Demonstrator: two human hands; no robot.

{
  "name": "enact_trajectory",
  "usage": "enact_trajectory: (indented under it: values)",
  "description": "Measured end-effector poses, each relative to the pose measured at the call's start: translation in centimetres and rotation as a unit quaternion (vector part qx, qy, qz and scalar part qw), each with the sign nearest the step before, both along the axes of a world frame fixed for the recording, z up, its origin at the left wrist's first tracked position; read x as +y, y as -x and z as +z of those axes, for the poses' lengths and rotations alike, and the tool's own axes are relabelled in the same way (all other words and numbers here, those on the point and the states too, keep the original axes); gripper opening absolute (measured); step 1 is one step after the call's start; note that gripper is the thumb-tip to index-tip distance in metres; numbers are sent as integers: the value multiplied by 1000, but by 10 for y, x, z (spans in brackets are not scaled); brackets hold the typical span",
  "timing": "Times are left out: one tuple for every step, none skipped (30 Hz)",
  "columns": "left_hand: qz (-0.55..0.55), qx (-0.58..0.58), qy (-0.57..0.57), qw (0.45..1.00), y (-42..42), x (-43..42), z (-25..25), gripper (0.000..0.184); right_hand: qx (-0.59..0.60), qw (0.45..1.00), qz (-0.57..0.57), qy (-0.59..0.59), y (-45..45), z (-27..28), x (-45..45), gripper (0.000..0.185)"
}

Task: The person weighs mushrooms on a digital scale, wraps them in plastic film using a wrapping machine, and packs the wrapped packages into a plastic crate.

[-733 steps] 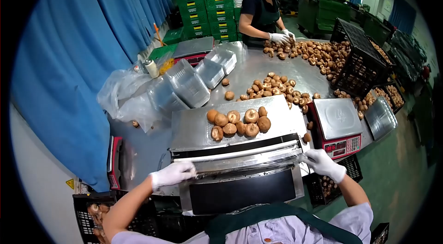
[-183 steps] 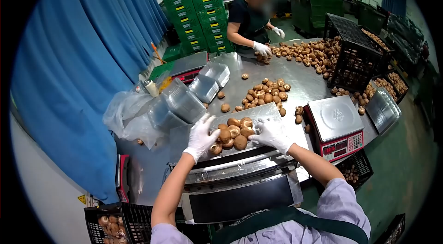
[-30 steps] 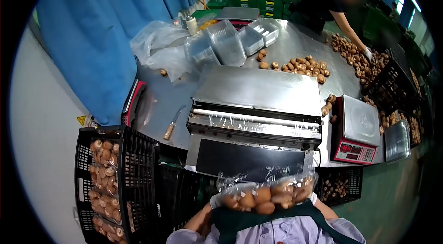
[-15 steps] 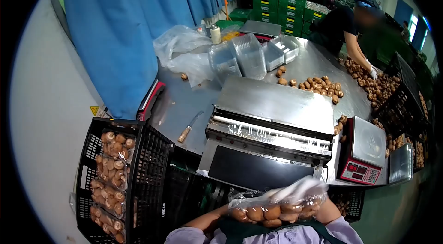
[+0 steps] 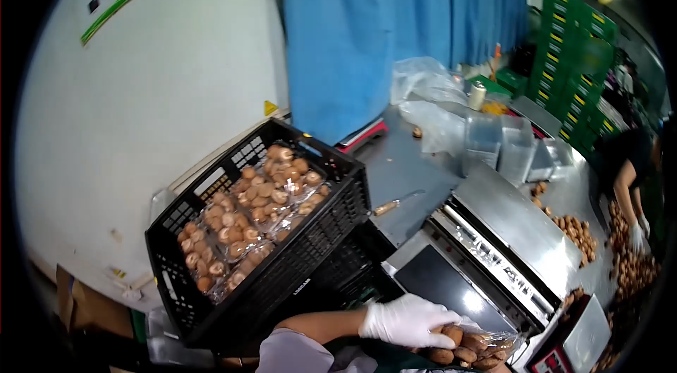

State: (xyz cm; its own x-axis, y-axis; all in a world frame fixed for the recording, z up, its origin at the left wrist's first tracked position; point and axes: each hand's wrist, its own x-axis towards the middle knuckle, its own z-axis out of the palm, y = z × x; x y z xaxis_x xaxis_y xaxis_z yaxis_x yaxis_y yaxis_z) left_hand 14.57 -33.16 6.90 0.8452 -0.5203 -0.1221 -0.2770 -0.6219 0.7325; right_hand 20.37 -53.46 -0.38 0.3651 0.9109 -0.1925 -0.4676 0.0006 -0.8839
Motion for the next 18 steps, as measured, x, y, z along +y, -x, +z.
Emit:
enact_trajectory:
  values:
    - [49, -60, -41, 996, 7, -11, -7, 50, -23, 999, 6, 29, -1, -9, 2, 26]
    - [97, -118, -82, 985, 14, -24, -19, 51, -56, 997, 10, 58, -2, -19, 2, 25]
    - [110, -121, -84, 983, 17, -27, -28, 51, -91, 992, 8, 87, -4, -27, 4, 25]
    - [151, -134, -57, 978, 17, -24, -38, 48, -126, 985, 2, 117, -6, -38, 6, 24]
    - [189, -147, -28, 970, 17, -19, -47, 46, -165, 975, -10, 147, -10, -49, 9, 24]
    - [237, -134, -18, 962, 18, -14, -51, 40, -201, 963, -31, 175, -14, -61, 11, 23]
    - [278, -109, -18, 954, 21, -6, -53, 38, -240, 947, -58, 207, -19, -74, 13, 23]
    - [318, -83, -17, 944, 28, 4, -51, 35, -272, 928, -86, 238, -24, -85, 13, 22]
    - [368, -111, -20, 923, 37, 15, -51, 32, -300, 907, -115, 273, -28, -97, 16, 21]
    - [416, -77, 6, 906, 46, 29, -38, 31, -319, 886, -141, 307, -34, -105, 18, 21]
    - [473, -65, 15, 878, 58, 41, -21, 28, -333, 866, -158, 339, -38, -112, 18, 20]
    - [502, -131, 72, 852, 70, 56, -14, 23, -341, 848, -171, 368, -42, -117, 18, 20]
    - [534, -168, 60, 826, 82, 76, -11, 20, -340, 849, -172, 367, -41, -129, 17, 20]
    - [578, -169, 57, 796, 95, 96, 4, 22, -365, 869, -200, 266, -41, -142, 16, 17]
    - [606, -186, 67, 770, 108, 113, 23, 22, -386, 879, -226, 162, -41, -148, 18, 16]
    - [636, -205, 77, 740, 120, 132, 36, 24, -386, 879, -228, 160, -40, -142, 21, 16]
    - [654, -229, 69, 718, 129, 154, 45, 26, -391, 877, -223, 166, -36, -131, 20, 17]
    - [670, -254, 61, 695, 136, 180, 51, 29, -396, 875, -219, 172, -35, -125, 22, 18]
